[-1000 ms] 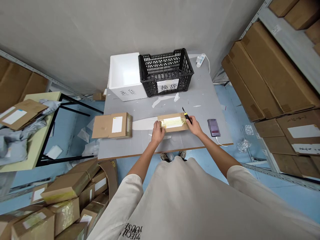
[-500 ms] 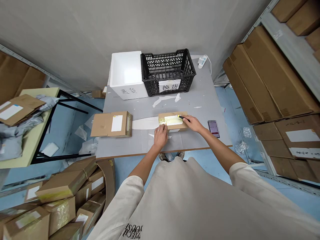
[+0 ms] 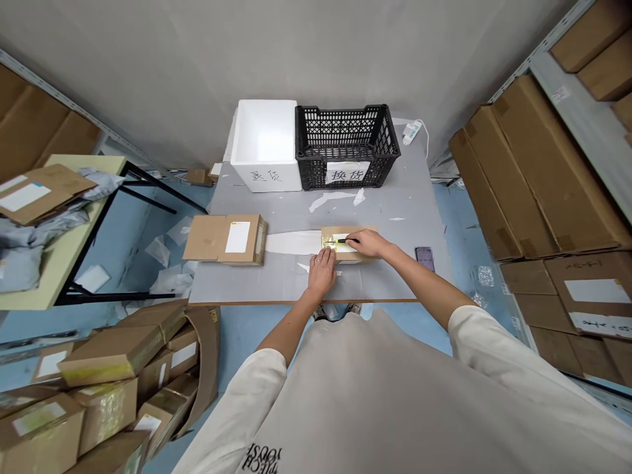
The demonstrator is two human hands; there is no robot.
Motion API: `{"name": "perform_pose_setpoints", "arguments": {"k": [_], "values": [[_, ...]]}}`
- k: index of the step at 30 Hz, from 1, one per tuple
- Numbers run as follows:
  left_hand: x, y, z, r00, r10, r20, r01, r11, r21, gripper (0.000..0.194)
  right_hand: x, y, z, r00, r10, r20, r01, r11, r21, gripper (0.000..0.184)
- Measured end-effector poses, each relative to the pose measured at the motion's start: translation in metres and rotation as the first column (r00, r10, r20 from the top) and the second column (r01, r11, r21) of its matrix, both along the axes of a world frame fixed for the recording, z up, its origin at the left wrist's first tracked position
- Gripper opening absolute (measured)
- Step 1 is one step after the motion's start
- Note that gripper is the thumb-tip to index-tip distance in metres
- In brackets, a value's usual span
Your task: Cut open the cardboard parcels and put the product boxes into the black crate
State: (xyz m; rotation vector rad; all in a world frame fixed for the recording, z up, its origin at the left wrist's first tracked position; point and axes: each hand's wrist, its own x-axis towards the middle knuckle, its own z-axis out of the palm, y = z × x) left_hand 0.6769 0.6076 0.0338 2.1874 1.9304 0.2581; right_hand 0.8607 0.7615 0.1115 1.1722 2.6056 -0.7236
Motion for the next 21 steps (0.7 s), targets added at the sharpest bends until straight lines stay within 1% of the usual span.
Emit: {"name": "perform_pose_setpoints", "arguments": {"k": [4, 15, 21], "values": [[0.000, -0.001, 0.001, 1.000, 0.013, 0.006, -0.013, 1.000, -0.016, 0.068, -0.009, -0.001, 0.000, 0.999, 0.029, 0.044, -0.030, 0.999, 0.011, 0.046], [-0.005, 0.000, -0.002, 1.000, -0.013, 0.021, 0.013, 1.000, 0.011, 0.065, -0.016, -0.004, 0.003, 0.995, -0.009, 0.096, 0.005, 0.999, 0.044, 0.046], [-0.004, 0.000, -0.002, 1.000, -0.013, 0.026, 0.013, 1.000, 0.004, 0.066, -0.022, -0.005, 0.006, 0.991, 0.012, 0.131, -0.019, 0.998, 0.058, 0.045]]}}
